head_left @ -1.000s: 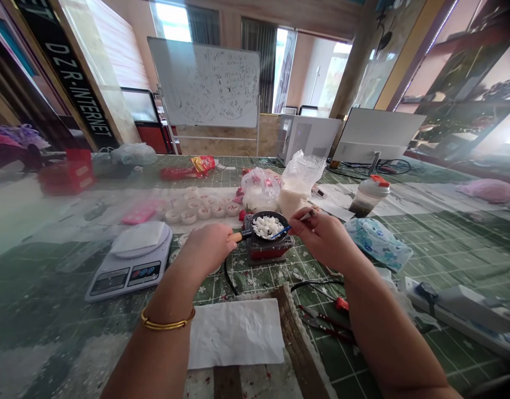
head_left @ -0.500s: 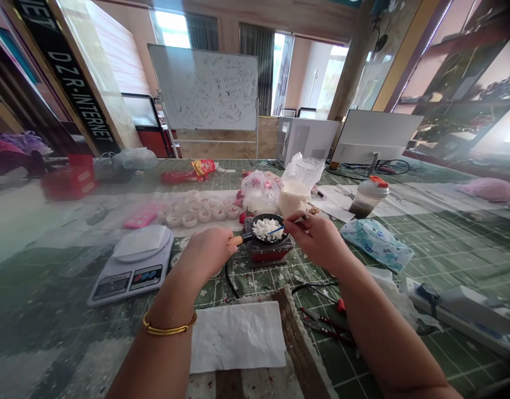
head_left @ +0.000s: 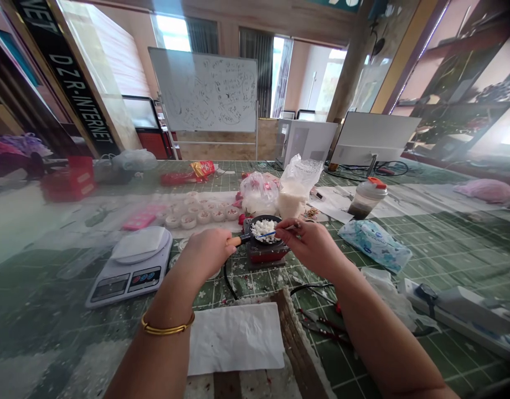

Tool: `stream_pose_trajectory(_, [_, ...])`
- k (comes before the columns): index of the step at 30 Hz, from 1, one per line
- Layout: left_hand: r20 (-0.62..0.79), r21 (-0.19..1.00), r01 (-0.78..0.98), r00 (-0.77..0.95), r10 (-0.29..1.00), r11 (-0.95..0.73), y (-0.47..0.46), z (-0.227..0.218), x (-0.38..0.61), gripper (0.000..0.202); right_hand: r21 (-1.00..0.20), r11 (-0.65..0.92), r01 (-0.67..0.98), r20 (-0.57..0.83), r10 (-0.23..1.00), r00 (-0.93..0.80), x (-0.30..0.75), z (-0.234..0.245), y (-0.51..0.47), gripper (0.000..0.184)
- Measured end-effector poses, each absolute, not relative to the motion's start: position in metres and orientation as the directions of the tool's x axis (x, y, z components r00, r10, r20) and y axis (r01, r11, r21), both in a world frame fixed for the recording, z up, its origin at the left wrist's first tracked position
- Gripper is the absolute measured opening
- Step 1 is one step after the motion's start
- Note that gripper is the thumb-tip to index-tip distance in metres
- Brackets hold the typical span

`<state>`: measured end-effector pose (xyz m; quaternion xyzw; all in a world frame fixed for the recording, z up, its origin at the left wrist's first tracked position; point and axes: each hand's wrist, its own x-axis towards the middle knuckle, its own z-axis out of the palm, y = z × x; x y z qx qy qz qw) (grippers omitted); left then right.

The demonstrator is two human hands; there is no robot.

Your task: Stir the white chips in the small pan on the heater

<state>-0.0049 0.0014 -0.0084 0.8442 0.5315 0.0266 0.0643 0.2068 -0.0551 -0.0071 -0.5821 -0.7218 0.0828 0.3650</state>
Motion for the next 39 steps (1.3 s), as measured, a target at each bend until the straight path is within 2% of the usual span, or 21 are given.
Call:
stream_pose_trajectory(2, [-0.028, 0.141, 0.897, 0.428, 0.904, -0.420, 0.002, -0.008, -0.005, 0.020, -0.523, 0.299, 0.798, 0.415, 0.907, -0.068, 0.207, -0.007, -0.055, 0.020])
stream_pose_trajectory(6, [-0.025, 0.149, 0.899, 0.420, 0.907, -0.412, 0.002, -0.009, -0.004, 0.019, -0.524, 0.275, 0.806, 0.475, 0.880, 0.008, 0.209, -0.006, -0.057, 0.021])
stream_pose_trajectory(11, [-0.023, 0.169, 0.890, 0.433, 0.901, -0.424, 0.003, -0.010, -0.005, 0.017, -0.503, 0.322, 0.802, 0.432, 0.897, -0.089, 0.207, -0.006, -0.058, 0.021])
stream_pose_trajectory(16, [-0.017, 0.153, 0.897, 0.421, 0.907, -0.414, 0.002, -0.008, -0.004, 0.020, -0.489, 0.283, 0.825, 0.477, 0.879, -0.019, 0.205, -0.007, -0.057, 0.023])
stream_pose_trajectory(20, [-0.030, 0.166, 0.895, 0.424, 0.905, -0.414, 0.001, -0.007, -0.004, 0.020, -0.487, 0.341, 0.804, 0.447, 0.888, -0.106, 0.201, -0.011, -0.053, 0.025])
stream_pose_trajectory(26, [-0.011, 0.148, 0.895, 0.427, 0.904, -0.421, 0.000, -0.007, -0.004, 0.020, -0.472, 0.301, 0.829, 0.505, 0.863, -0.025, 0.200, -0.012, -0.051, 0.024])
stream_pose_trajectory(29, [-0.019, 0.158, 0.897, 0.421, 0.907, -0.414, 0.001, -0.008, -0.004, 0.020, -0.485, 0.334, 0.808, 0.477, 0.876, -0.076, 0.197, -0.015, -0.049, 0.025])
stream_pose_trajectory(33, [-0.011, 0.176, 0.896, 0.417, 0.909, -0.409, 0.002, -0.009, -0.005, 0.021, -0.481, 0.264, 0.836, 0.434, 0.900, -0.034, 0.201, -0.019, -0.042, 0.026])
stream_pose_trajectory(36, [0.004, 0.167, 0.893, 0.422, 0.907, -0.417, 0.001, -0.009, -0.005, 0.020, -0.493, 0.238, 0.837, 0.485, 0.874, 0.037, 0.207, -0.019, -0.040, 0.026])
stream_pose_trajectory(39, [-0.007, 0.173, 0.897, 0.414, 0.910, -0.406, 0.001, -0.008, -0.005, 0.021, -0.472, 0.288, 0.833, 0.519, 0.855, -0.002, 0.205, -0.021, -0.038, 0.028])
